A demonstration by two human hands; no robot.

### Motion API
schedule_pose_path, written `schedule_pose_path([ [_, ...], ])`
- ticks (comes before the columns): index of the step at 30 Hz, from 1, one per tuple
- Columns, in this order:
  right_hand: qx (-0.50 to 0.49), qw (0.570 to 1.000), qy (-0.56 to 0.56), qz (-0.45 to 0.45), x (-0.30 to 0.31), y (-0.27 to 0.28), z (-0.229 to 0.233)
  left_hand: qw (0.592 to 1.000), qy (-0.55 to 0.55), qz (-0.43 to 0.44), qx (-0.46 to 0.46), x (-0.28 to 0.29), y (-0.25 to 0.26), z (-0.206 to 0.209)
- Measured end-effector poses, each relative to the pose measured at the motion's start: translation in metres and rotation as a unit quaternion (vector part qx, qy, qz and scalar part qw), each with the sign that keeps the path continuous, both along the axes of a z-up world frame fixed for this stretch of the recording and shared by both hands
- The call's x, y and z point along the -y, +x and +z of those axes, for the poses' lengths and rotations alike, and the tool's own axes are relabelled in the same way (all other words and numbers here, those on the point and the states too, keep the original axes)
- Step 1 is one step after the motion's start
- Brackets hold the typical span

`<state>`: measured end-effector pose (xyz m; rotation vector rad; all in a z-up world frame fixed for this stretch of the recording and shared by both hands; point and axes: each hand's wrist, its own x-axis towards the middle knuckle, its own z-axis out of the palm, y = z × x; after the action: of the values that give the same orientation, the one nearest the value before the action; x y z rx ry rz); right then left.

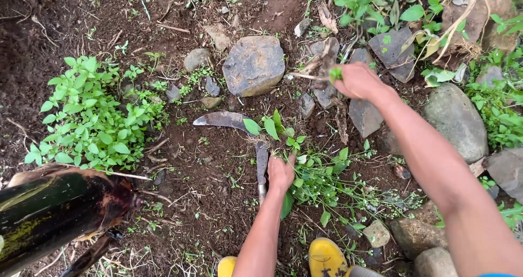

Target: The person clears weeds and small stones from a patch of soil in a garden. They use their hands to pull weeds and move rocks, and also use a sickle to loosen the soil and cut vegetation near a tree trunk.

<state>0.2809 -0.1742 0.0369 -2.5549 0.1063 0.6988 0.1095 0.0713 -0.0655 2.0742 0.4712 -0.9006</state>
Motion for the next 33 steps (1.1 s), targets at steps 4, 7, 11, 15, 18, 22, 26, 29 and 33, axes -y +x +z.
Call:
schedule_pose_path([
  [4, -0.098, 0.982, -0.113, 0.119, 0.005, -0.033, 0.015, 1.0, -0.004, 0.007, 0.004, 0.0, -0.001, 0.0],
  [7, -0.138, 0.95, -0.22, 0.173, -0.011, -0.058, 0.017, 1.0, -0.008, 0.009, 0.009, 0.001, -0.006, -0.005],
  [11, -0.148, 0.925, -0.306, 0.168, -0.029, -0.084, -0.03, 1.0, 0.001, -0.001, -0.003, 0.0, -0.001, 0.0],
  [15, -0.12, 0.947, -0.271, 0.127, -0.024, -0.087, -0.077, 1.0, -0.004, 0.01, 0.007, 0.0, -0.005, -0.008],
  [18, -0.079, 0.959, -0.235, 0.135, -0.009, -0.094, -0.085, 1.0, 0.002, 0.003, 0.006, 0.001, -0.006, -0.013],
  [22, -0.016, 0.968, -0.195, 0.156, -0.017, -0.087, -0.026, 1.0, -0.004, 0.007, 0.004, 0.001, -0.005, -0.007],
  [26, 0.198, 0.936, -0.207, 0.206, -0.008, -0.05, -0.039, 1.0, -0.004, 0.003, 0.002, 0.001, -0.005, -0.013],
  [29, 0.228, 0.921, -0.249, 0.194, -0.02, -0.006, -0.045, 1.0, -0.006, 0.006, 0.012, 0.001, -0.004, -0.01],
  [33, 0.213, 0.922, -0.269, 0.18, -0.053, 0.016, 0.002, 1.0, -0.004, 0.003, 0.005, 0.001, -0.002, 0.002],
])
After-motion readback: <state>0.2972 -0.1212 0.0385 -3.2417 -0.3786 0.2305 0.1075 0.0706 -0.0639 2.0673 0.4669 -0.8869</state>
